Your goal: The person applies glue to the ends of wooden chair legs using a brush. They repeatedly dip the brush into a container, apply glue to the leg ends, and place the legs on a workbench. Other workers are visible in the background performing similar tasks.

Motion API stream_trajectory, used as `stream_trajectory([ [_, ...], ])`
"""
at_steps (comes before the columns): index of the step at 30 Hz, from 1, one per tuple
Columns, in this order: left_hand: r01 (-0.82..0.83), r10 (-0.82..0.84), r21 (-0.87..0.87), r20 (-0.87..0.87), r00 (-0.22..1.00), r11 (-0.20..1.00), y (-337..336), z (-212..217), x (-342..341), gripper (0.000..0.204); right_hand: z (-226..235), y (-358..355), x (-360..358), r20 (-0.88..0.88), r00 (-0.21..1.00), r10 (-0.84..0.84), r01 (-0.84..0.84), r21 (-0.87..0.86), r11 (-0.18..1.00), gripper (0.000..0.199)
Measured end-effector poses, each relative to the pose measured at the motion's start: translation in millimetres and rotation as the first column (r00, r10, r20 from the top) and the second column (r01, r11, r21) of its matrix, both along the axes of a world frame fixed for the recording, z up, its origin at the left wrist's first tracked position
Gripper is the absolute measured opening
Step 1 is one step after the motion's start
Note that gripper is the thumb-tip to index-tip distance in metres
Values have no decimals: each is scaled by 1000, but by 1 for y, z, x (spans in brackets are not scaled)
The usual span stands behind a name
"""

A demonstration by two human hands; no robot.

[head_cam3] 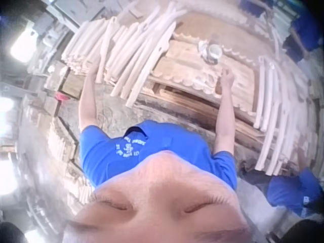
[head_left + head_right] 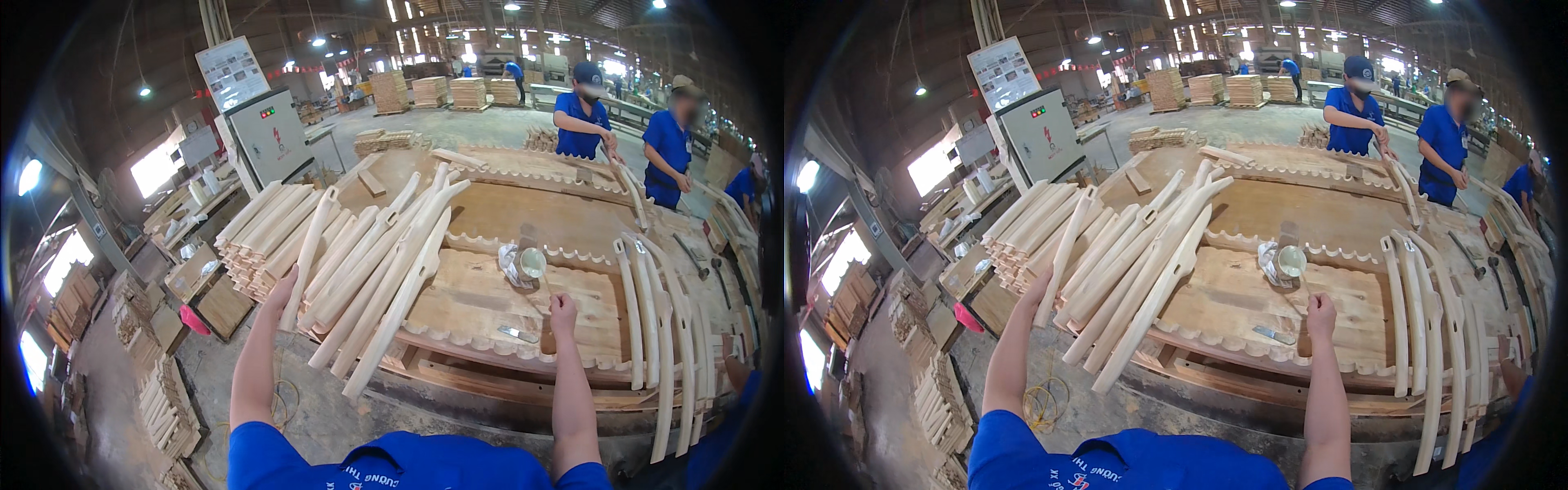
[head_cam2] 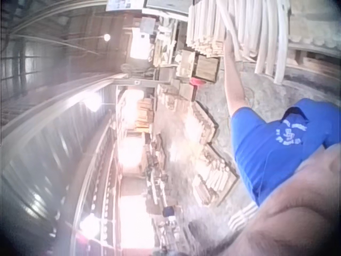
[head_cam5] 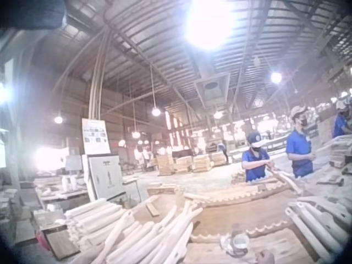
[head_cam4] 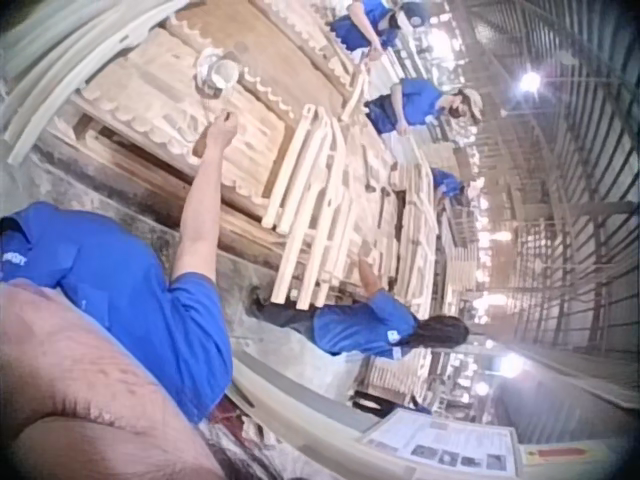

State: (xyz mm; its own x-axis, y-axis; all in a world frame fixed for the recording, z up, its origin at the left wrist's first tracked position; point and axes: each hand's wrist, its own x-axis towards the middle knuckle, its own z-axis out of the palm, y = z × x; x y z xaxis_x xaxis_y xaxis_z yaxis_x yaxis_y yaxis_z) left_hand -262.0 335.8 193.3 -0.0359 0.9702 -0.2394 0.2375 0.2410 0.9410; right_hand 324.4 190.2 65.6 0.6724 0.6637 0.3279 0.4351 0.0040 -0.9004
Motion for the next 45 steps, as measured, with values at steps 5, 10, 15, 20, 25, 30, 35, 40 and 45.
stream_trajectory([
  [5,139,-126,-7,386,914,990,-79,11,24,33,-8,10,-8,5,996,84,-84,116,990,10],
  [10,220,-241,98,369,898,971,-144,29,104,49,-17,8,-3,-94,989,115,-99,158,982,9],
  [15,384,-271,218,-416,868,897,-162,42,175,66,-12,8,-8,-104,987,122,-96,220,971,11],
  [20,562,-180,-130,-983,35,817,-134,26,234,75,-6,9,-14,-154,976,157,-118,234,965,11],
  [25,563,-102,-74,-995,20,823,-128,56,268,74,-1,2,-10,-193,969,152,-102,247,964,10],
  [30,477,-159,-188,-982,-101,859,-121,39,270,75,3,6,-20,-216,965,151,-100,231,968,11],
  [35,494,-79,-69,-997,-1,867,-127,37,273,75,6,3,-12,-227,961,160,-109,222,969,13],
  [40,518,-134,-86,-989,56,851,-131,51,269,76,4,1,-18,-217,958,186,-133,238,962,13],
  [45,594,-87,107,-954,288,797,-150,42,278,78,1,0,-15,-209,964,165,-112,245,963,14],
])
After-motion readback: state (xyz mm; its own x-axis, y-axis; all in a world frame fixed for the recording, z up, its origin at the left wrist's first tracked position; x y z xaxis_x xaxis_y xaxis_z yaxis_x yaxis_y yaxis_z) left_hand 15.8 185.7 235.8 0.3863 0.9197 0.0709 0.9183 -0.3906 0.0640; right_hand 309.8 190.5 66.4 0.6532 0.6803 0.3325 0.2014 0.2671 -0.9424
